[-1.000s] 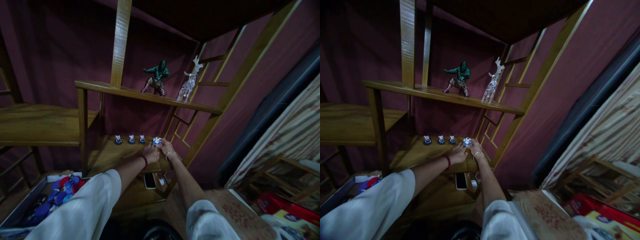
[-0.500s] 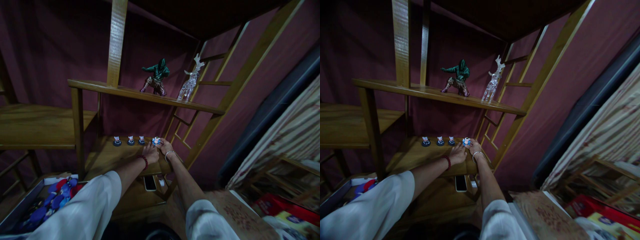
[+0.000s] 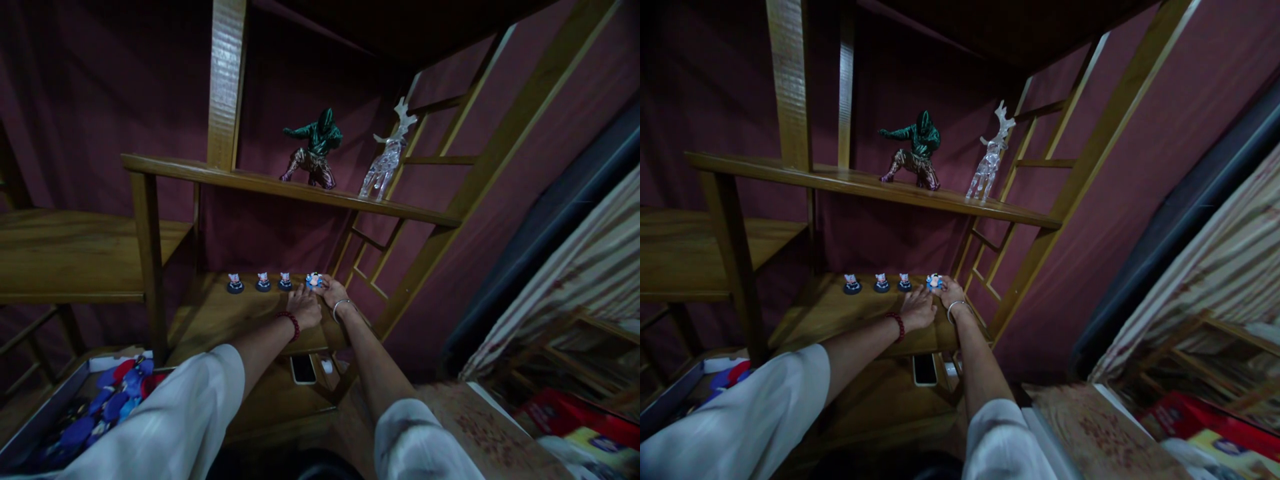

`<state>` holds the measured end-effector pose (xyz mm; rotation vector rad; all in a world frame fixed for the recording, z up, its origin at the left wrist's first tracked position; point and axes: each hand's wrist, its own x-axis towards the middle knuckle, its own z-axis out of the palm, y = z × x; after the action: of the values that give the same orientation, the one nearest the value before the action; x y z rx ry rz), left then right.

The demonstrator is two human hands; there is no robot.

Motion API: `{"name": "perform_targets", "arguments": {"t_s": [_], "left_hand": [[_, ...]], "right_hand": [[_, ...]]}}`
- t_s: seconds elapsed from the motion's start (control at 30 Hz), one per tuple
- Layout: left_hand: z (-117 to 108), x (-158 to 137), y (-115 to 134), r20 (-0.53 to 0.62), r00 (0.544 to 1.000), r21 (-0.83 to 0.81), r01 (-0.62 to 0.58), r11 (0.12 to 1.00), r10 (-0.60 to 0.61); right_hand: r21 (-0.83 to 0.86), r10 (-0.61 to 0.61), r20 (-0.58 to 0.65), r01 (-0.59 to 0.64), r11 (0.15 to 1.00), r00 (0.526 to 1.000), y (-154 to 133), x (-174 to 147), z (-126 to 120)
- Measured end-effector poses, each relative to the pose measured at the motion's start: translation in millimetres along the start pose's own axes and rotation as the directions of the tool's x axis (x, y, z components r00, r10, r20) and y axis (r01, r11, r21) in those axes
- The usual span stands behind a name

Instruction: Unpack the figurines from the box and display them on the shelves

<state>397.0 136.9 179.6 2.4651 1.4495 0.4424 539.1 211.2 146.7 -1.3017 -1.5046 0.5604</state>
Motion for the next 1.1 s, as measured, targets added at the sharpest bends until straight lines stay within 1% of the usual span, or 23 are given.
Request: {"name": "perform_targets", "arguments": {"t_s": [0.07, 0.13, 0.3, 0.4, 0.6, 0.77, 0.9, 1.1], "left_hand": [[1, 1, 0, -0.005, 1.000, 0.006, -0.001, 1.000, 0.001], [2, 2, -1, -0.016, 1.000, 0.009, 0.004, 1.000, -0.004], [2, 3, -2, -0.011, 1.000, 0.018, -0.004, 1.000, 0.004], [3, 4, -2, -0.004, 1.000, 0.018, -0.001, 1.000, 0.001], [5, 5, -2, -0.028, 1.000, -0.008, -0.005, 1.000, 0.005], [3, 3, 0, -0.008, 1.000, -0.013, 0.010, 1.000, -0.010], [3, 3, -2, -0.019, 1.000, -0.020, -0.003, 1.000, 0.002], [3, -2, -5, -0.034, 0.999, -0.023, -0.020, 1.000, 0.020]], "right_hand": [[0.041, 0.038, 0.023, -0.039, 0.998, 0.999, -1, 1, 0], [0.046, 0.056, 0.049, -0.059, 0.997, 0.997, -3, 1, -1], [-0.046, 0.046, 0.072, -0.042, 0.998, 0.996, -11, -2, -4], [-0.109, 0.031, 0.066, -0.024, 0.994, 0.997, -15, -4, -5], [-0.201, 0.032, 0.055, -0.021, 0.979, 0.998, -15, -5, -6], [-0.193, 0.029, 0.038, -0.021, 0.981, 0.999, -8, -3, -6], [-0.181, 0.037, 0.058, -0.026, 0.983, 0.998, -6, -2, -7], [-0.121, 0.091, -0.006, -0.091, 0.988, 0.996, -10, -6, -6]]}}
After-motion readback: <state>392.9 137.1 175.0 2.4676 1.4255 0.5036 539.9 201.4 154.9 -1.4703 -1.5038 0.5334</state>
